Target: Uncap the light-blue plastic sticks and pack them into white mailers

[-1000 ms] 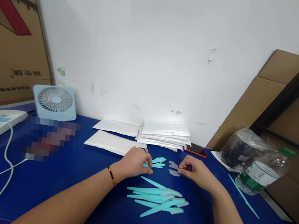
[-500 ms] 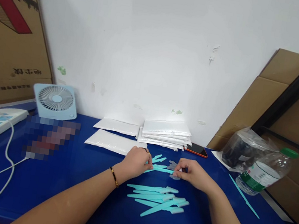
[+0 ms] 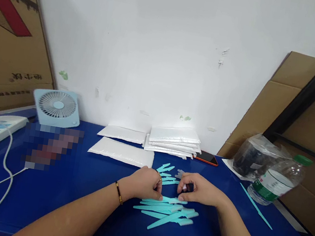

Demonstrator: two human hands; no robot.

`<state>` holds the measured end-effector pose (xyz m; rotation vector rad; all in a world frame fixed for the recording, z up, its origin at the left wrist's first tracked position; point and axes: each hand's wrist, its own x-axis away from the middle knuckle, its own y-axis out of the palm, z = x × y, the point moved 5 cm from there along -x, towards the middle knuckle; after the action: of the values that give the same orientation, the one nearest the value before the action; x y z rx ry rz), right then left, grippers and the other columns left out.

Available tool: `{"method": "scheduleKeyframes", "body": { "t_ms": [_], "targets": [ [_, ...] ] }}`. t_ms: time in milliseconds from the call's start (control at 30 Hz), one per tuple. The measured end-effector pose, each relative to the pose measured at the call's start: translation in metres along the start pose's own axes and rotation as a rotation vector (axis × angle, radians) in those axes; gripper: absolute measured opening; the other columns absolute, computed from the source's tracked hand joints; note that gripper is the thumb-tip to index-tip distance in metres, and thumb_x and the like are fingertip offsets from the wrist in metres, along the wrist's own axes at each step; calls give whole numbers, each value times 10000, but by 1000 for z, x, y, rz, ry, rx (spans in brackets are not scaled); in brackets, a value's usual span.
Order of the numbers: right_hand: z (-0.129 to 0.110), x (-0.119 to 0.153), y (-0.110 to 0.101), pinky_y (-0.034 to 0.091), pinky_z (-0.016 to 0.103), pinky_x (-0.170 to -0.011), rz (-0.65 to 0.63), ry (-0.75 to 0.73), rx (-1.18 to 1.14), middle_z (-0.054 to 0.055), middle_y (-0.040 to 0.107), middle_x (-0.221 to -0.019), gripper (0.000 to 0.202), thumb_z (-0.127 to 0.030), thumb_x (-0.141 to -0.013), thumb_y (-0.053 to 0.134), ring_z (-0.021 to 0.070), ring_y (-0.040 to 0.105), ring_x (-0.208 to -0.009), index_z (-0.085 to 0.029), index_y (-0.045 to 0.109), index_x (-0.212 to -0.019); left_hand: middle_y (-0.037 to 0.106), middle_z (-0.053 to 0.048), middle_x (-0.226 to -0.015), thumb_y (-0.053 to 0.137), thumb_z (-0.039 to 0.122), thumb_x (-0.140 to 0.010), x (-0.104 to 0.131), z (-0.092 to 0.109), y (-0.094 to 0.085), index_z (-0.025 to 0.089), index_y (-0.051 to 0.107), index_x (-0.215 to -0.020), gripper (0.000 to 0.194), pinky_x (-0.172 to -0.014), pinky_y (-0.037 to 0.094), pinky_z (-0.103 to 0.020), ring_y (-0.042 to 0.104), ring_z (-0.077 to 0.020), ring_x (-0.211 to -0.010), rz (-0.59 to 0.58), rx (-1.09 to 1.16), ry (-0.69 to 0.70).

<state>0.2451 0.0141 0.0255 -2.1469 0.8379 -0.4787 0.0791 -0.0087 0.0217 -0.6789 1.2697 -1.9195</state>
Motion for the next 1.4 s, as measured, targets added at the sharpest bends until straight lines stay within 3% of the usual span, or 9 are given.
{"method": "scheduleKeyframes", "body": {
  "t_ms": [133,367,567,700,833,967,1133,1267,1400],
  "targets": [
    [1,-2,-2,374,220,-558,31,-26,11,9,539,-721,257,-430,-711,635,118,485,-632,-175,664,-720,629,7,-735,594,442,-719,-5,-7,-6,227,676,-725,230,-617,347,-239,551,-138,-680,127,-38,-35],
    [28,9,-35,371,241,-589,363,123,157,13,566,-757,240,-415,-697,644,127,483,-640,-181,648,-746,615,3,-818,636,484,-664,-4,-19,-23,237,659,-805,285,-683,349,-261,555,-159,-756,316,-55,-118],
    [15,2,-1,372,215,-558,-5,26,106,8,555,-732,257,-406,-610,720,132,510,-654,-179,665,-718,615,23,-655,662,514,-612,-1,1,-1,236,674,-692,289,-676,347,-263,552,-143,-647,103,-30,-15],
    [14,-2,7,362,208,-548,-57,-2,138,4,552,-716,208,-372,-655,689,119,505,-628,-171,646,-692,632,26,-637,642,415,-678,-4,-1,3,233,668,-641,188,-680,345,-270,551,-141,-625,88,-44,-40],
    [28,1,-14,365,217,-563,160,82,168,11,567,-737,186,-354,-685,655,123,507,-637,-169,631,-692,641,-5,-727,639,374,-688,-6,-17,-10,222,670,-665,157,-675,343,-272,565,-163,-692,160,-109,-147],
    [31,9,-35,367,231,-583,364,136,170,27,586,-740,205,-372,-714,616,135,510,-653,-169,646,-710,619,-8,-778,635,474,-662,-3,-23,-21,226,661,-783,277,-627,343,-248,553,-160,-713,231,-59,-179],
    [11,8,-21,371,208,-551,146,4,52,23,594,-742,249,-404,-690,640,119,515,-628,-170,694,-755,599,10,-772,632,610,-577,6,-5,-8,237,665,-790,431,-531,323,-213,523,-126,-658,17,87,-49],
    [4,3,0,355,186,-495,-75,-56,27,3,580,-694,330,-438,-579,720,107,507,-594,-164,709,-764,588,22,-689,634,545,-604,8,-2,4,217,668,-751,362,-479,291,-203,487,-99,-585,-117,120,-59],
    [4,0,4,340,178,-482,-66,-72,52,-7,559,-669,337,-445,-589,713,89,481,-566,-152,707,-756,578,18,-633,563,483,-695,5,-5,9,185,651,-744,315,-471,289,-201,454,-87,-538,-157,139,-106]
  ]
}}
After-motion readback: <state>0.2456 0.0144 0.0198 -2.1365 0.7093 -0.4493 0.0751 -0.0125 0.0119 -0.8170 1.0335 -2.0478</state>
